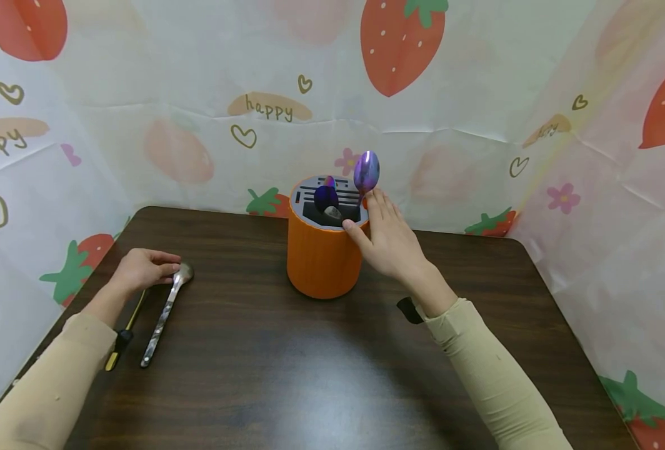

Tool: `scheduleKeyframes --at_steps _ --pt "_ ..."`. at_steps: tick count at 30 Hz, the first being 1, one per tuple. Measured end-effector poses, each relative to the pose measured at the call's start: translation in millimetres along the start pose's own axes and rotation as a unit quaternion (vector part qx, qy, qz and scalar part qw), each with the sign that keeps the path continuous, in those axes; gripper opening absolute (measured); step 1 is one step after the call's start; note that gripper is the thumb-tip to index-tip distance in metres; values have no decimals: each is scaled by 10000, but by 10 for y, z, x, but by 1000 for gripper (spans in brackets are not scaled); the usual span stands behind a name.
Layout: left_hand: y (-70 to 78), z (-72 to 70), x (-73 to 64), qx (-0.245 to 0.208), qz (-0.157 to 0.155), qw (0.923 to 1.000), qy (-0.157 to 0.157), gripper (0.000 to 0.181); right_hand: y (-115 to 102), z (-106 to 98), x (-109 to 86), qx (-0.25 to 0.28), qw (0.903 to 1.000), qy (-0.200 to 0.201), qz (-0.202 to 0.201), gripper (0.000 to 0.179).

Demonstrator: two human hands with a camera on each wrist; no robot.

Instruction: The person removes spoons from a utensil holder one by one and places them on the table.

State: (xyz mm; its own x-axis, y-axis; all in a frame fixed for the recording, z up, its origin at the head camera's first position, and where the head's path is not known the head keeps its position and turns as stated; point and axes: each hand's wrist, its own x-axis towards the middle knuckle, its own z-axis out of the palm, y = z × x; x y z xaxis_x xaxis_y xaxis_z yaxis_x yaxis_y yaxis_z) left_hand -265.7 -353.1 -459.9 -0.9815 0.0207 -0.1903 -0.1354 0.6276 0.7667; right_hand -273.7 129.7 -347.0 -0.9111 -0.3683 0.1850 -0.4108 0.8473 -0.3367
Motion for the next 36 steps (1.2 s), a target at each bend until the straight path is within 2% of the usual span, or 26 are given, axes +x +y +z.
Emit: scheduleKeyframes --at_steps 4,9,17,23,29,36 --pt "11 7 -6 488 167 9985 194 37 2 -1 4 2 10000 6 3 96" --pt "35 31 -37 861 235 9953 364 34 2 4 6 -14 10000 26 -11 96" --pt "54 10 -85 1230 393 9908 398 34 10 15 11 6 10000 43 -17 96" --pt "69 -9 -114 1421 554 9877 356 43 8 15 11 25 10000 42 -10 95" --pt "169 -20 -157 1283 674 9888 363 54 4 16 11 6 10000 51 -12 96" --pt "503 14 -208 886 1159 9854 876 55 -4 10 2 43 10000 38 9 96"
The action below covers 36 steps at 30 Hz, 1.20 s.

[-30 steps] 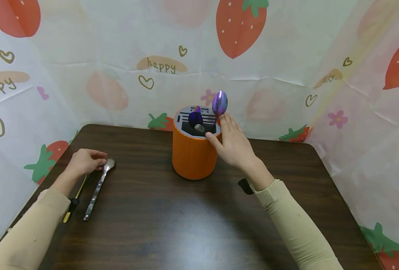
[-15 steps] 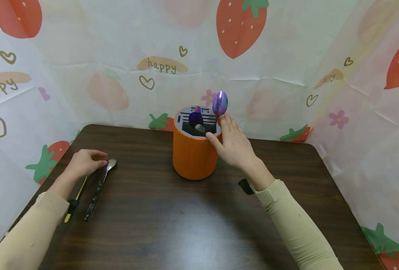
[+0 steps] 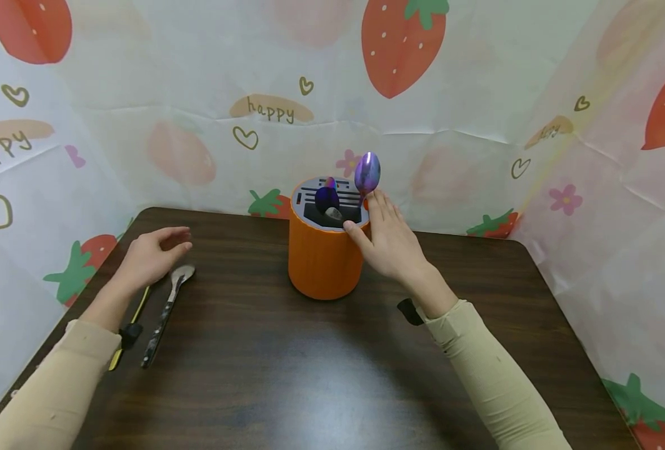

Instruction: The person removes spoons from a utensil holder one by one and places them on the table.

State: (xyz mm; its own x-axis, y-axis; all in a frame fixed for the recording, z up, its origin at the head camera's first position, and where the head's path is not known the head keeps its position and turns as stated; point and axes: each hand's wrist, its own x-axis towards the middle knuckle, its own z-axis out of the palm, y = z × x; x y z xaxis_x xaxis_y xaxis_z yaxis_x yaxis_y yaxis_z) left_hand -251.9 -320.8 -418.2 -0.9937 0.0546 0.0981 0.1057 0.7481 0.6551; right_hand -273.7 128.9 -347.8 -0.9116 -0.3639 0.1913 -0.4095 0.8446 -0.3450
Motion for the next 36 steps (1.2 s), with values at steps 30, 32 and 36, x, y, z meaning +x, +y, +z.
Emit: scheduleKeyframes --at_steps 30,32,36 --pt "2076 166 379 -2628 2074 9387 824 41 13 -18 15 -51 10000 -4 2 95" --pt "2195 189 418 -2551 2172 9397 685 41 14 -14 20 -38 10000 -13 -1 96" --pt "2395 231 510 -2268 2312 9451 444 43 11 -12 22 -20 10000 -25 12 96"
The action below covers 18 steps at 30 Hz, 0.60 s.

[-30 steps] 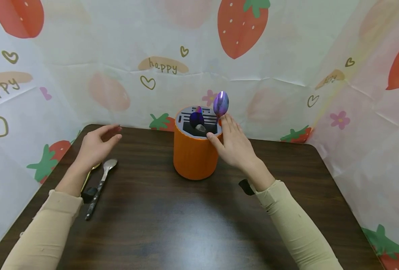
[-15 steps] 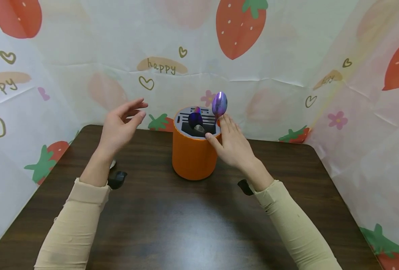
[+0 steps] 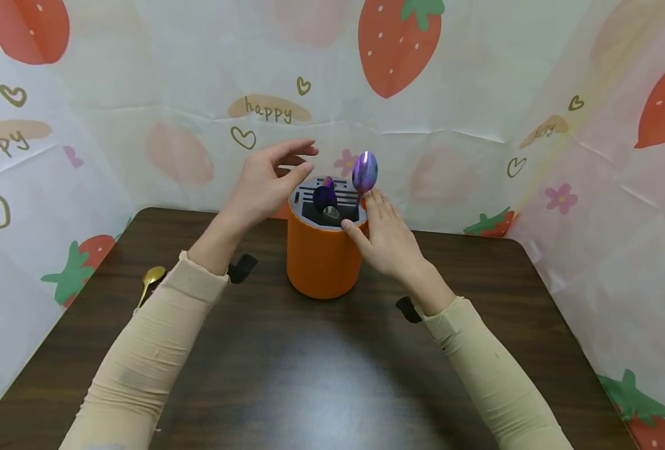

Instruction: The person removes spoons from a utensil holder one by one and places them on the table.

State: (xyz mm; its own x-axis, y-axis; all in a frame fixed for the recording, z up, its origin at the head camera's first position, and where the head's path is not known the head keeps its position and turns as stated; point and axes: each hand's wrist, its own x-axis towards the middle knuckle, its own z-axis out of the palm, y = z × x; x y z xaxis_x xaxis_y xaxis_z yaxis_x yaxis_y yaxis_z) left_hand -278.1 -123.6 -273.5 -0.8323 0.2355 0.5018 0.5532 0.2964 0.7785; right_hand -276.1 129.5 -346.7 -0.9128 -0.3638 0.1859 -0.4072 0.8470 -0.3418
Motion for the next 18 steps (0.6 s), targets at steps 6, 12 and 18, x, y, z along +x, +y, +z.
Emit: scheduleKeyframes --at_steps 6,12,18 --pt "29 147 217 504 -113 9976 -459 44 4 -2 0 -19 10000 -19 -26 95" --pt "13 255 415 653 -468 9932 -840 45 5 -10 1 -5 10000 -3 -53 94" --pt "-20 340 573 526 -718 9889 -1186 46 13 -7 10 -20 9999 49 -117 95"
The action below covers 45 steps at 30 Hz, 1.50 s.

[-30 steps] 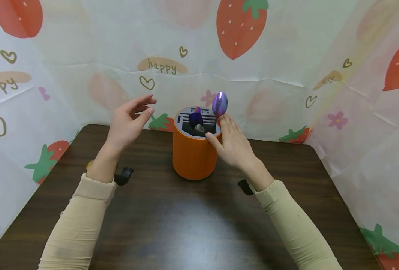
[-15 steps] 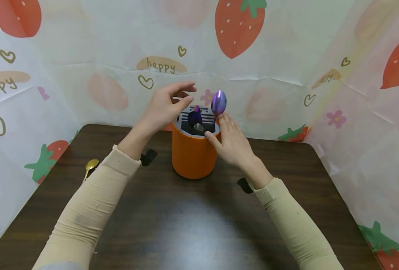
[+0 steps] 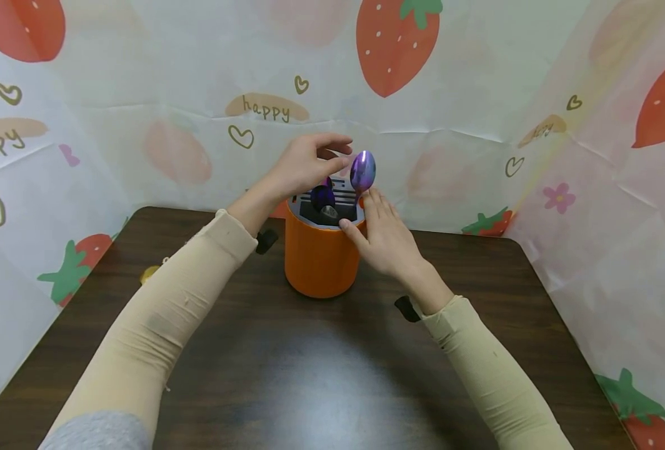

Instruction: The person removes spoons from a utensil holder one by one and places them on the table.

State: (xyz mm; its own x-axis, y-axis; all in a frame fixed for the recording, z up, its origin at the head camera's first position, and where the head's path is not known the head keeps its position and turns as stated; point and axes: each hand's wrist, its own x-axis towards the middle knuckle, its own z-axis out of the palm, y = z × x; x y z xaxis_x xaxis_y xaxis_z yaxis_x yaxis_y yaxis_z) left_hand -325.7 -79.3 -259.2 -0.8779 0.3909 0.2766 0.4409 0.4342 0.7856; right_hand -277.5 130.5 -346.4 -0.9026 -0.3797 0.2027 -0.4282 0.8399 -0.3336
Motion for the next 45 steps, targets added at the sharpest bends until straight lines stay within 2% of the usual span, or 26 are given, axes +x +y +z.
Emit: scheduleKeyframes --at_steps 7,14,32,45 --pt "44 50 104 55 26 9996 -281 48 -16 -9 -7 25 10000 -27 3 96" --pt "45 93 165 -108 -38 9992 -392 49 -26 -11 0 -6 10000 -73 -5 95" --pt "-7 106 179 -723 -124 9971 -220 39 -19 -11 -4 -21 9999 -104 42 95" --pt "23 19 163 -1432 -219 9894 104 40 1 -2 -11 28 9998 -136 147 96"
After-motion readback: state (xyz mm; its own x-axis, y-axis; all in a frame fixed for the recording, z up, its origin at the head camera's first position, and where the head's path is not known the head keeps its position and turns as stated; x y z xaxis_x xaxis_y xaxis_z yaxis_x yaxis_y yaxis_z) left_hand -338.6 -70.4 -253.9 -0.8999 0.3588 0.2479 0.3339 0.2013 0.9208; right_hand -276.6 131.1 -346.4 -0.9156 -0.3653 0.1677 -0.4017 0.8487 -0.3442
